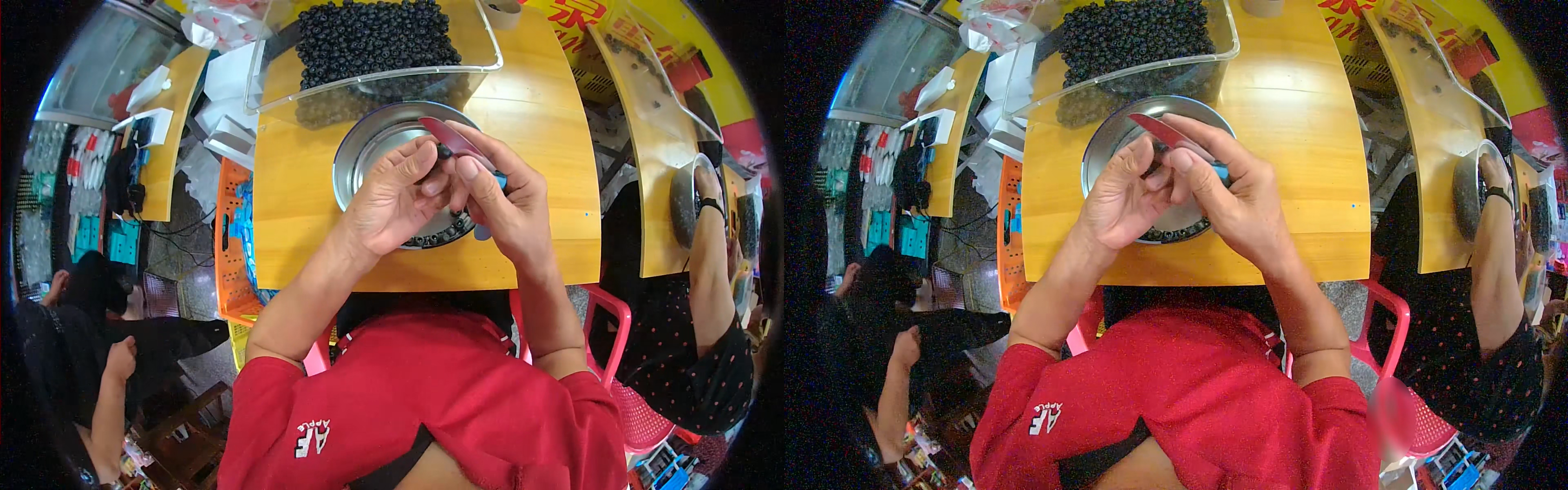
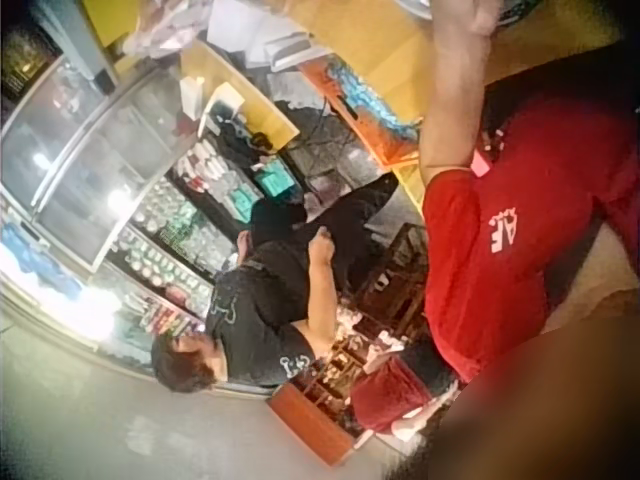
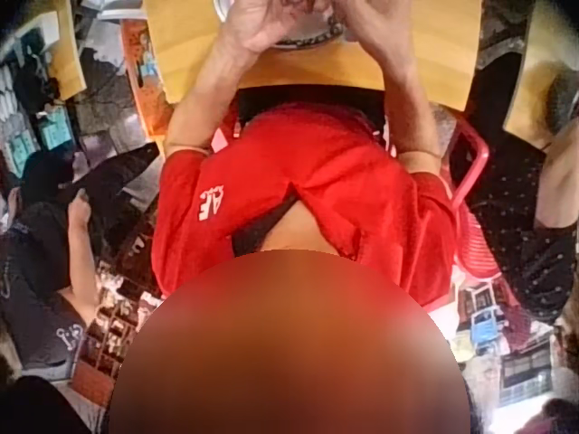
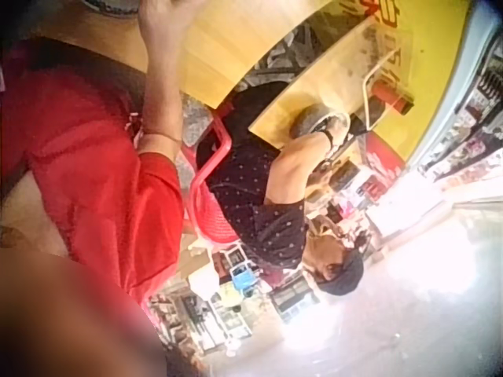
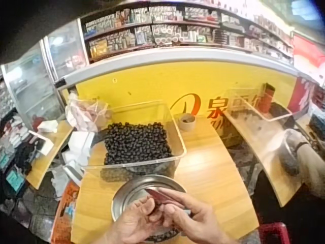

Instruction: Trimming and inspecting small black beans using a small knife.

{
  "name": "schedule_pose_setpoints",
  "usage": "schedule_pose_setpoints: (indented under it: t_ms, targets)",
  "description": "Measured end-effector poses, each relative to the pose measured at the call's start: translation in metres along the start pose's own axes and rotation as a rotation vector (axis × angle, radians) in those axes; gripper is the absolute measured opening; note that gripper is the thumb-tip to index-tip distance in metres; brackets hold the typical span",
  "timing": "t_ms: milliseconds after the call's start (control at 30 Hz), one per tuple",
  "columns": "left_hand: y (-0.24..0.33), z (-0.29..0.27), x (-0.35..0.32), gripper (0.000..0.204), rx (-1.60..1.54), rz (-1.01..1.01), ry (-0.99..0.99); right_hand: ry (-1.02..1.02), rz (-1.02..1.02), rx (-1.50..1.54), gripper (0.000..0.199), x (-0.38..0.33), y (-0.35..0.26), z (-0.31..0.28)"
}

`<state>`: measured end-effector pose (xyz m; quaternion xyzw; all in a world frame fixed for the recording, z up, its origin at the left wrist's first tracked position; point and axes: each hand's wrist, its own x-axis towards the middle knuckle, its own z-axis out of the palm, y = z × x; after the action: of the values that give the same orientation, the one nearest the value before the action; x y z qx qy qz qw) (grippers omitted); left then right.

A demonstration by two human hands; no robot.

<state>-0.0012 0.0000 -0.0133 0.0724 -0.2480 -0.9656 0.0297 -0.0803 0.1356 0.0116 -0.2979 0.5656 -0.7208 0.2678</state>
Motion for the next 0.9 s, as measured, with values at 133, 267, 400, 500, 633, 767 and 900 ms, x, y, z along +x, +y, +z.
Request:
schedule_pose_setpoints:
  t_ms: [133, 267, 400, 500, 633, 767, 900]
  targets:
    - [0.0, 0.002, 0.0, 0.023, 0.037, 0.014, -0.011, -0.03, -0.001, -0.018, 0.035, 0.002, 0.002, -0.001]
    - [0.0, -0.004, -0.001, 0.022, 0.044, 0.039, -0.018, -0.032, 0.027, 0.015, 0.031, 0.002, 0.004, -0.002]
    - [-0.001, -0.01, 0.001, 0.027, 0.056, 0.039, -0.069, -0.017, 0.056, 0.063, 0.028, 0.001, 0.004, -0.002]
    - [0.002, -0.004, 0.004, 0.03, 0.039, 0.037, -0.108, 0.022, 0.062, 0.087, 0.027, 0.0, 0.005, -0.002]
    - [0.023, 0.0, 0.005, 0.028, 0.086, -0.103, 0.093, 0.104, 0.069, 0.05, 0.027, -0.001, 0.003, -0.013]
    - [0.032, -0.005, 0.015, 0.021, 0.65, -0.139, 0.122, 0.145, 0.077, 0.027, 0.028, 0.001, -0.002, -0.023]
    - [0.018, -0.001, 0.019, 0.017, 1.528, -0.176, -0.088, 0.15, 0.078, 0.044, 0.028, -0.001, 0.001, -0.029]
